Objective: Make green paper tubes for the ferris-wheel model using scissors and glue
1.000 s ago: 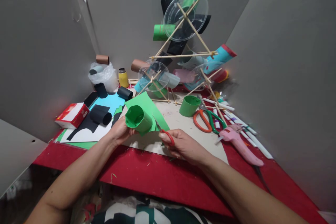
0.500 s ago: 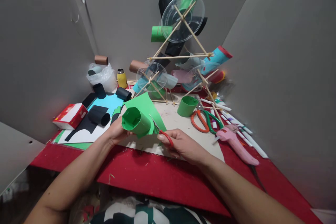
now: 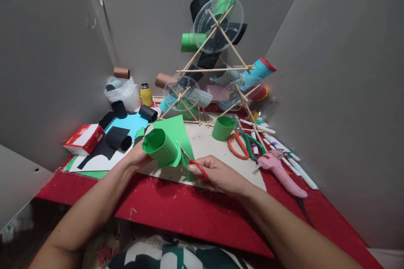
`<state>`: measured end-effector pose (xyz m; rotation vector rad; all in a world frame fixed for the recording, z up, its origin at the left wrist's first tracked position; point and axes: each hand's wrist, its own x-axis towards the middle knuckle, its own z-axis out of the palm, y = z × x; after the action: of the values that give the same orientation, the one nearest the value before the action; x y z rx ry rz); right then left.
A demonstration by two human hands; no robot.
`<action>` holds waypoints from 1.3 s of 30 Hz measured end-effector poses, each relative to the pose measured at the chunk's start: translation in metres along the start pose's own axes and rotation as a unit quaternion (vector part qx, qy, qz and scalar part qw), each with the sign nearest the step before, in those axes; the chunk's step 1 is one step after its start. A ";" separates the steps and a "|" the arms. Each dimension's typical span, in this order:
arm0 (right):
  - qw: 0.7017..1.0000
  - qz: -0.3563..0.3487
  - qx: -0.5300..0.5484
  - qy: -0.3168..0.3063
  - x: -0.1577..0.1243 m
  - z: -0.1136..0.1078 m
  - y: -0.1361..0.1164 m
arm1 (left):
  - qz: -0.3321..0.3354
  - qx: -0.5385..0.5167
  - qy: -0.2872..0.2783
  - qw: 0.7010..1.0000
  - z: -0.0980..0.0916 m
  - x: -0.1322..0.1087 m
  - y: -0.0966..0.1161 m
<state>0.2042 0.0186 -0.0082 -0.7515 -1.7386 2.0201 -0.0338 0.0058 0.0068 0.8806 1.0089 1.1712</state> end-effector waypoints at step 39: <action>0.979 -0.061 0.085 0.174 0.021 0.015 0.020 | -0.063 -0.134 -0.013 0.989 0.025 0.003 -0.042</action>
<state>0.1796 0.0163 -0.0292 -0.8595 -1.3625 1.8008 0.0030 -0.0001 -0.0252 0.6085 0.8498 1.1531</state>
